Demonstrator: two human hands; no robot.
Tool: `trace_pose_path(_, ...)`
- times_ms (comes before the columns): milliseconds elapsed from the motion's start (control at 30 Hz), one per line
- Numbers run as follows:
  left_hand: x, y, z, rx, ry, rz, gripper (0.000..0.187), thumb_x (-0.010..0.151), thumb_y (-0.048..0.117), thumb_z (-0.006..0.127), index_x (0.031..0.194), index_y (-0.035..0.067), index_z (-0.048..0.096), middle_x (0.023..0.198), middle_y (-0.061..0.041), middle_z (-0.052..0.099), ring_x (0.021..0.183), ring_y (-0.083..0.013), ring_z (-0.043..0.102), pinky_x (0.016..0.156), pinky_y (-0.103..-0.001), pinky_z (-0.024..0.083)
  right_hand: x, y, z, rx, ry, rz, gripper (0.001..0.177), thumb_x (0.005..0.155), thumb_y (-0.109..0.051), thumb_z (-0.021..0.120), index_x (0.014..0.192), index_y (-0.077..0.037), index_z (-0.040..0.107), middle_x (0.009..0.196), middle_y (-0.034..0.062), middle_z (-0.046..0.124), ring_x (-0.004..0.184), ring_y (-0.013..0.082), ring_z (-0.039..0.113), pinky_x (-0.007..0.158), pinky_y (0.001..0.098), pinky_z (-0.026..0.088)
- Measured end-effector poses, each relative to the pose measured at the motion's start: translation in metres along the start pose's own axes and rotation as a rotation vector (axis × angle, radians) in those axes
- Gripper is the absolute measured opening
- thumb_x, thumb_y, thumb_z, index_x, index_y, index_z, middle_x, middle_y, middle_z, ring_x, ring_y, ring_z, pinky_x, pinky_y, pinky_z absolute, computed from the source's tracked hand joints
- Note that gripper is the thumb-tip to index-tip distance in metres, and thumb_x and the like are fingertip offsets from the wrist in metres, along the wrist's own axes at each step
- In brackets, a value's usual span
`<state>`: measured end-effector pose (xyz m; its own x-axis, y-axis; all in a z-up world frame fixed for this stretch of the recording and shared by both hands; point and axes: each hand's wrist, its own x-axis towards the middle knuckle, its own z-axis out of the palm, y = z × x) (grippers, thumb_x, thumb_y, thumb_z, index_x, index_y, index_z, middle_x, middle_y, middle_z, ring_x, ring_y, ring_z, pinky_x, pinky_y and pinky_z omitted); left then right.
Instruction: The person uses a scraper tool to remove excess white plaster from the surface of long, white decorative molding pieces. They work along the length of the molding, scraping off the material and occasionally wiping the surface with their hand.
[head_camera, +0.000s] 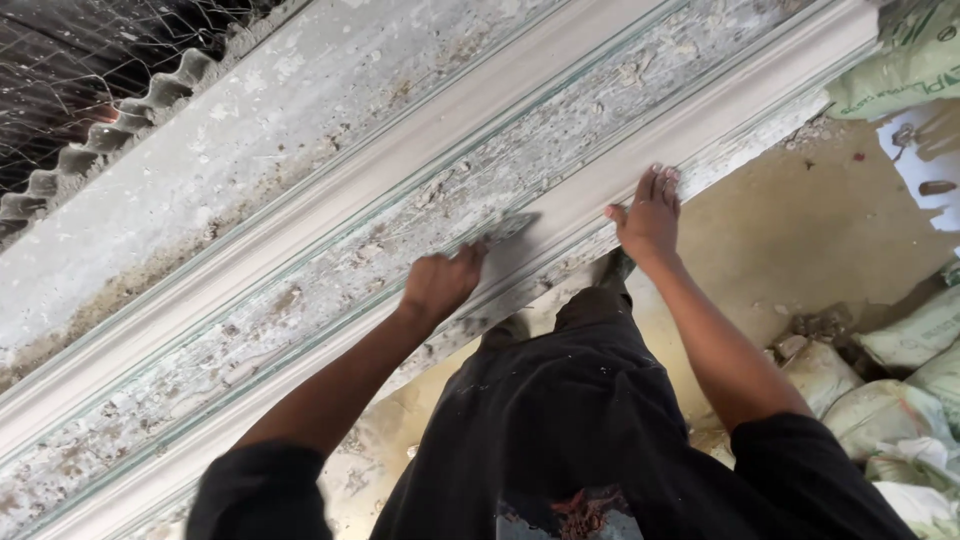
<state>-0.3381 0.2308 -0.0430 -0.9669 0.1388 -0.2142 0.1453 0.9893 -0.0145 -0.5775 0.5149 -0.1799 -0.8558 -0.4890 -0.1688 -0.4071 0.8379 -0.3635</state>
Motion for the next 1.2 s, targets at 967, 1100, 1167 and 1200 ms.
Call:
trace_pose_path(967,0.172,0.086,-0.035,-0.523,-0.209,-0.713,0.045,0.107,0.048,0.031,0.142,0.032,0.055,0.096,-0.013,0.076,0.073,-0.0304,0.073,0.057,-0.046,0.059,0.162,0.198,-0.125,-0.031,-0.129,-0.079,0.136,0.079,-0.074,0.076,0.161,0.008,0.005,0.163,0.0422,0.007,0.154,0.0573,0.000,0.123,0.0626,0.012)
trace_pose_path(1100,0.045,0.019,0.025,-0.486,-0.371,-0.742,0.055,0.104,0.061,0.024,0.155,0.043,0.035,0.148,-0.012,0.057,0.103,-0.0319,0.073,0.075,-0.046,0.068,0.156,0.185,-0.135,-0.024,-0.094,-0.064,0.136,0.078,-0.074,0.076,0.166,0.004,0.007,0.168,0.0353,0.012,0.160,0.0528,0.004,0.129,0.0601,0.019)
trace_pose_path(1167,-0.031,-0.007,0.023,-0.428,-0.387,-0.755,0.057,0.101,0.064,0.024,0.152,0.045,0.040,0.143,-0.006,0.061,0.106,-0.0298,0.073,0.077,-0.045,0.066,0.155,0.179,-0.138,-0.019,-0.112,-0.012,0.135,0.077,-0.074,0.075,0.166,0.002,0.007,0.168,0.0362,0.008,0.159,0.0512,0.003,0.126,0.0601,0.022)
trace_pose_path(1200,-0.070,-0.023,0.021,-0.368,-0.403,-0.771,0.059,0.099,0.068,0.024,0.149,0.046,0.044,0.139,0.001,0.065,0.108,-0.0277,0.073,0.080,-0.044,0.064,0.154,0.175,-0.139,-0.009,-0.131,0.037,0.135,0.076,-0.074,0.075,0.165,0.001,0.006,0.168,0.0372,0.004,0.159,0.0495,0.002,0.122,0.0600,0.025)
